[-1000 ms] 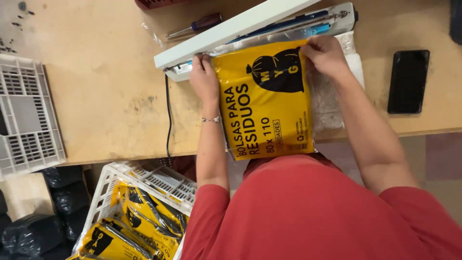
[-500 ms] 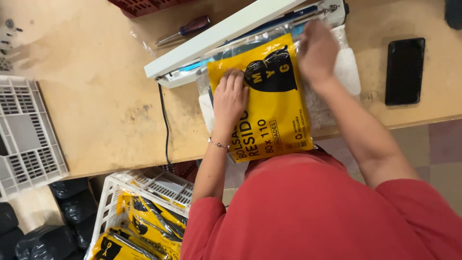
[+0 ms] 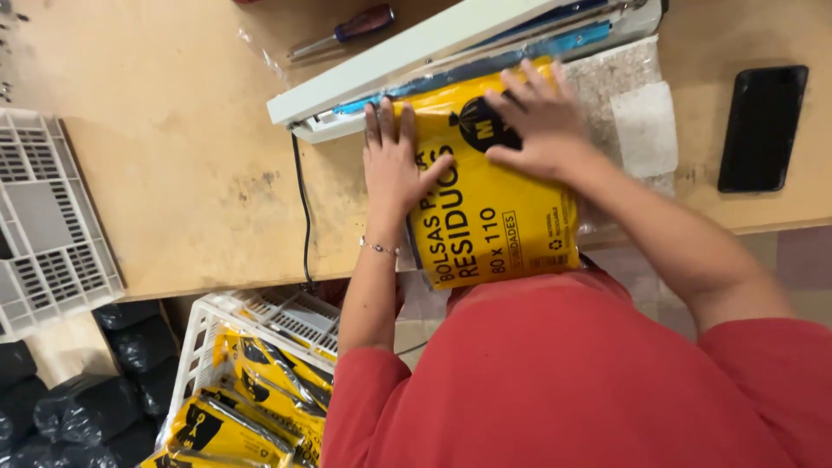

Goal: Sealing plastic trash bags using a manual heat sealing machine

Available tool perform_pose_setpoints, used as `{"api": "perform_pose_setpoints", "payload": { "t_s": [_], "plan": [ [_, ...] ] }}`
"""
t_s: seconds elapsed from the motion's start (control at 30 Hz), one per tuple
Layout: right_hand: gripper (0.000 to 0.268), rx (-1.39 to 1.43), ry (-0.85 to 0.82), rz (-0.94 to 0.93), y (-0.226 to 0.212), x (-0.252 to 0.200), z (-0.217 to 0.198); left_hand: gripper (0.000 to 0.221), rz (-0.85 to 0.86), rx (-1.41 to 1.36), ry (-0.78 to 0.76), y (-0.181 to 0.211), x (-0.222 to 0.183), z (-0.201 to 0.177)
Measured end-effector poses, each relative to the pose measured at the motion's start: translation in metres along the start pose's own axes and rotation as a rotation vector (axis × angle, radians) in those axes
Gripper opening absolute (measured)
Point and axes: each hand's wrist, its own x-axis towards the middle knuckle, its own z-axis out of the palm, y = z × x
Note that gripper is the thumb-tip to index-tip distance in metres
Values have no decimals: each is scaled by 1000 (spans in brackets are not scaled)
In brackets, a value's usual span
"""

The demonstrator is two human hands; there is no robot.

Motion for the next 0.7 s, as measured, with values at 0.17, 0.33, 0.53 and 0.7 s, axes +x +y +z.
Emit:
{"api": "perform_pose_setpoints", "payload": {
  "t_s": [0.17,0.33,0.53,0.7],
  "plan": [
    [82,-101,120,29,38,-7,21,108,-138,-80,-59,4,3,-16],
    [63,-475,568,131,60,-18,19,82,-334,-187,16,17,-4,-46],
    [32,-319,655,399,80,7,40,40,-559,-236,359,6,7,-41],
    [13,234,478,532,75,23,33,32,-713,-700,176,4,18,-54]
  ]
}}
